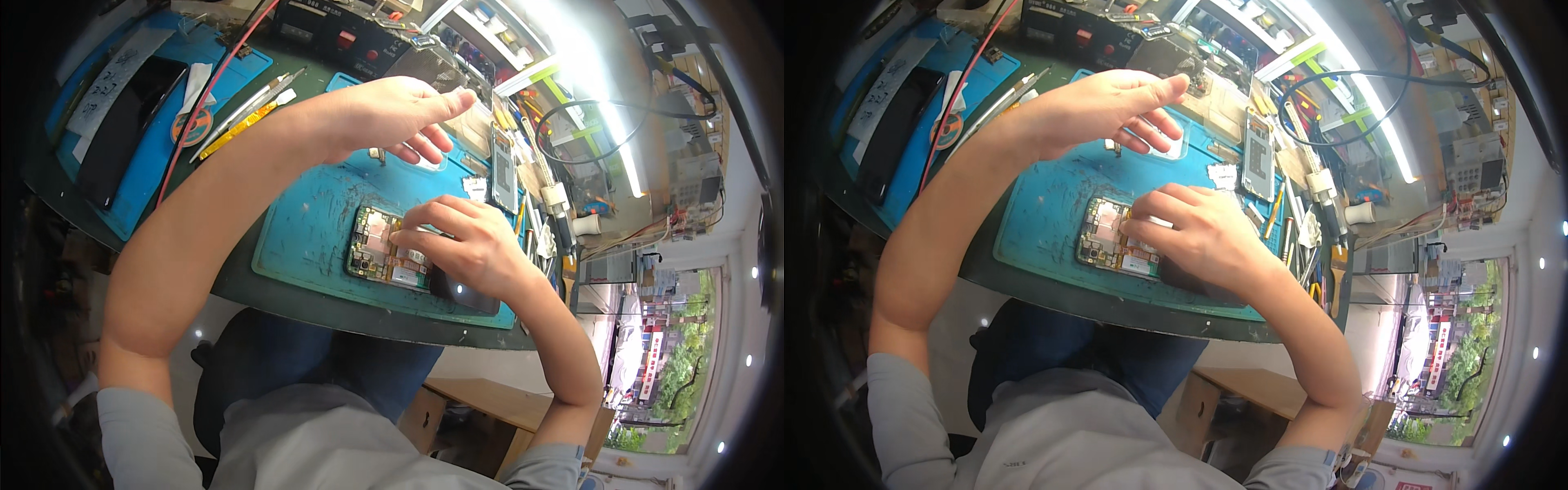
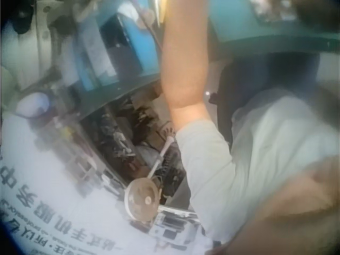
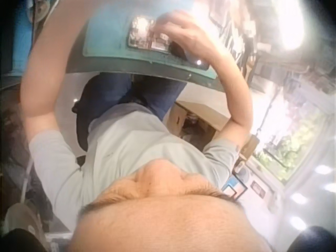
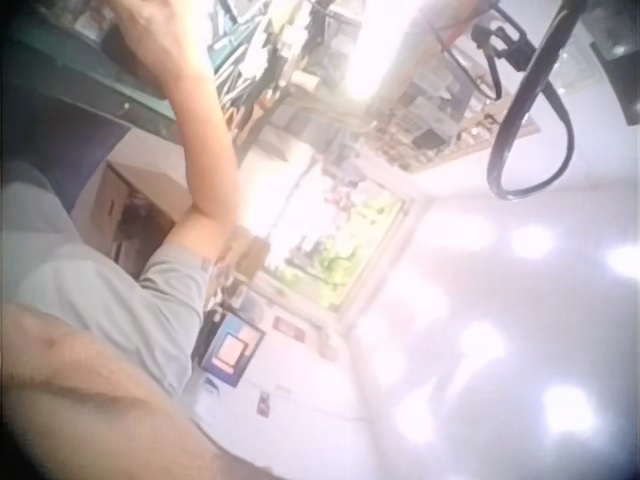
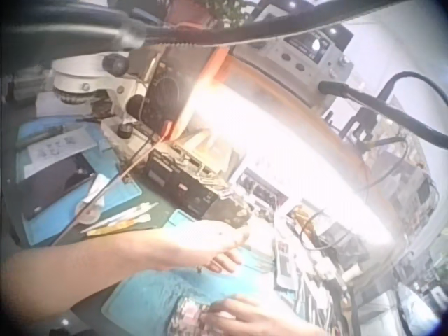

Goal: The person tests a smartphone by swiping the screen, then disassembles it by removing the back cover and battery. They use a metal spudger to pry and disconnect internal components, then place the back cover aside.

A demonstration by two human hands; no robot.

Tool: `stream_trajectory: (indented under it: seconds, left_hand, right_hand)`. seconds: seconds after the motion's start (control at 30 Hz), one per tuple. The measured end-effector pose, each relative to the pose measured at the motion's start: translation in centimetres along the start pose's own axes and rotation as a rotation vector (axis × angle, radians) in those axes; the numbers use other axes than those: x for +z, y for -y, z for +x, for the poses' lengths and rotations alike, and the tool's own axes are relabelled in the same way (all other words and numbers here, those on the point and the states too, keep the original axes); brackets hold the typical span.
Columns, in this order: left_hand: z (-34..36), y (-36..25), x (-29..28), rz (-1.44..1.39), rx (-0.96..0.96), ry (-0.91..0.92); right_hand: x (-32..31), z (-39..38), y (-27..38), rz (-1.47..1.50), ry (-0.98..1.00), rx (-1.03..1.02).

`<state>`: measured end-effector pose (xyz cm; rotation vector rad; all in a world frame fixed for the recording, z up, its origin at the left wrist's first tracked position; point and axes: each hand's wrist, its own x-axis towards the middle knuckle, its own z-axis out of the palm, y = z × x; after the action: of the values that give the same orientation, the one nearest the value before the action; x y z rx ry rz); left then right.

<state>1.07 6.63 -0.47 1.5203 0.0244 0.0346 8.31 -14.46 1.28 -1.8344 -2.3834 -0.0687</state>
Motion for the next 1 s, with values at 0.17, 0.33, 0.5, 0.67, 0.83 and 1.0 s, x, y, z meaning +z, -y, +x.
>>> stream_trajectory:
  seconds: [0.17, 0.33, 0.5, 0.67, 0.83, 1.0]
  left_hand:
    - [-0.1, -0.2, 0.2, 0.051, 0.009, 0.007]
    - [0.1, 0.6, 0.3, 0.081, 0.052, -0.020]
    - [0.1, 0.6, 0.3, 0.117, 0.028, -0.018]
    - [-0.1, 0.6, 0.2, 0.123, 0.026, 0.000]
    - [-0.1, 0.7, -0.1, 0.165, 0.014, 0.031]
    - [-0.1, 0.8, -0.2, 0.184, 0.025, 0.058]
  right_hand:
    - [-0.2, 0.2, -0.5, -0.013, 0.033, -0.036]
    - [-0.9, 0.8, -0.8, -0.067, 0.128, -0.086]
    - [-1.6, 2.0, -0.8, -0.094, 0.173, -0.170]
    - [-1.9, 3.1, -0.8, -0.102, 0.253, -0.184]
    - [-2.0, 3.4, -0.5, -0.149, 0.272, -0.202]
    - [-1.7, 3.6, -0.6, -0.122, 0.267, -0.226]
